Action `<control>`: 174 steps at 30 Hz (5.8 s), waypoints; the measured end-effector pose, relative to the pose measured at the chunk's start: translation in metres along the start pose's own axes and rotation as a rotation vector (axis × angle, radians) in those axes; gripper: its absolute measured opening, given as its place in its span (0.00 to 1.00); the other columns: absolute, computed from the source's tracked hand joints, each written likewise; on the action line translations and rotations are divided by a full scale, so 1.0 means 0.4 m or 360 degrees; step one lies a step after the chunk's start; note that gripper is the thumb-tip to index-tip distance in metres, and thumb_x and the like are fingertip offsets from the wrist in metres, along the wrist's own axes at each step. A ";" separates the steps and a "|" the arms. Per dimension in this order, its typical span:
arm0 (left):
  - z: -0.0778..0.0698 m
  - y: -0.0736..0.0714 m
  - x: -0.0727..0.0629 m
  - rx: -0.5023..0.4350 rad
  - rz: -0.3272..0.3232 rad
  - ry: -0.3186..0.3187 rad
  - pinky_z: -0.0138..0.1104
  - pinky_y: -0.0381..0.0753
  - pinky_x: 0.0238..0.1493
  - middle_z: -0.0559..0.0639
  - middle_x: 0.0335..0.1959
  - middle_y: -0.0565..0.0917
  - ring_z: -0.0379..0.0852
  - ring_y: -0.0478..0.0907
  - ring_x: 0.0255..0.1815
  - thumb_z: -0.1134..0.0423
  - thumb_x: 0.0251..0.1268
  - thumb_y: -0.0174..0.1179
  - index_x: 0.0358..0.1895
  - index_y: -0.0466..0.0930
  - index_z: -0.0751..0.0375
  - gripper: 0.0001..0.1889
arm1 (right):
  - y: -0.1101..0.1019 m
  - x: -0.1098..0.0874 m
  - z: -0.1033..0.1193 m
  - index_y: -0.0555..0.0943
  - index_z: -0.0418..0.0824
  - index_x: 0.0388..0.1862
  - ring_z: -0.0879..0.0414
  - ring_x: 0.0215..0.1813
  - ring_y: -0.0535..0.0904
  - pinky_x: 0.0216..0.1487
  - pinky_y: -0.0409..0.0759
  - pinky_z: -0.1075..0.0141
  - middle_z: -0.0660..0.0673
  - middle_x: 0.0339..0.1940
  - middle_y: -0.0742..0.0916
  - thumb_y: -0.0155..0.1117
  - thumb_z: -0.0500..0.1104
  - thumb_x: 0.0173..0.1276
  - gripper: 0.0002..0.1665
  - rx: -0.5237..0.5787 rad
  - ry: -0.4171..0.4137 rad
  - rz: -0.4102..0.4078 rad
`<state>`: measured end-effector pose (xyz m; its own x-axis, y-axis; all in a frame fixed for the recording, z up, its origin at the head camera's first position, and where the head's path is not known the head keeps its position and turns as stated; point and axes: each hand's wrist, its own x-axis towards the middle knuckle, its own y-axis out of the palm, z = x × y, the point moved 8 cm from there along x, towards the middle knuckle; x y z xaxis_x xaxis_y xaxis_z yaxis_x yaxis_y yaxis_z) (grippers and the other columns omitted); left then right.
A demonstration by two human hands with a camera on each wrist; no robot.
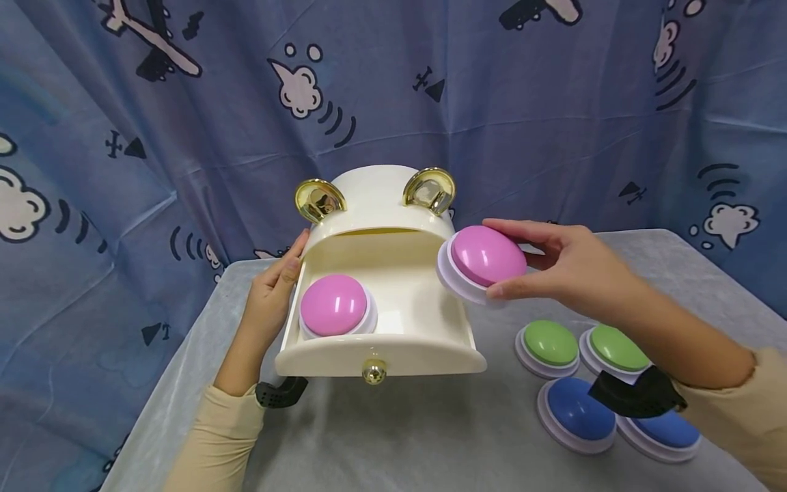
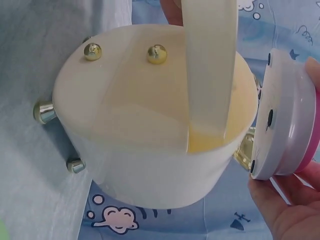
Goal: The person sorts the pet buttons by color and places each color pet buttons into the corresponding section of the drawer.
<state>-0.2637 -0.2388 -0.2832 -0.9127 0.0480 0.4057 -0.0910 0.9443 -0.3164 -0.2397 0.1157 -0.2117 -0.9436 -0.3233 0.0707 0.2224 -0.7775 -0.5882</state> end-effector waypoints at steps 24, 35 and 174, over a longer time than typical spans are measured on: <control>0.003 -0.002 0.004 0.0001 -0.0028 0.0029 0.21 0.60 0.74 0.43 0.76 0.66 0.41 0.60 0.78 0.55 0.82 0.42 0.74 0.66 0.51 0.23 | 0.090 0.021 0.101 0.76 0.49 0.69 0.48 0.60 0.84 0.53 0.86 0.64 0.44 0.65 0.81 0.84 0.48 0.49 0.46 0.0079 -0.0272 0.0062; 0.002 -0.003 0.004 -0.0010 -0.0032 0.0015 0.21 0.62 0.73 0.42 0.76 0.67 0.41 0.61 0.78 0.54 0.82 0.42 0.74 0.67 0.50 0.22 | 0.120 0.037 0.115 0.78 0.48 0.67 0.50 0.61 0.83 0.63 0.81 0.61 0.45 0.62 0.83 0.84 0.48 0.48 0.44 0.0084 -0.0309 0.0039; 0.002 -0.002 0.001 0.0003 -0.0031 -0.0017 0.34 0.60 0.79 0.38 0.76 0.66 0.37 0.60 0.78 0.53 0.82 0.41 0.74 0.66 0.46 0.23 | 0.437 -0.169 0.023 0.73 0.25 0.65 0.50 0.53 0.88 0.56 0.86 0.62 0.34 0.53 0.88 0.63 0.38 0.71 0.28 0.1492 0.0089 0.0924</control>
<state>-0.2643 -0.2400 -0.2836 -0.9150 0.0264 0.4026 -0.1093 0.9444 -0.3102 -0.1348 -0.0036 -0.3119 -0.6401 -0.7652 -0.0688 0.7106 -0.6237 0.3255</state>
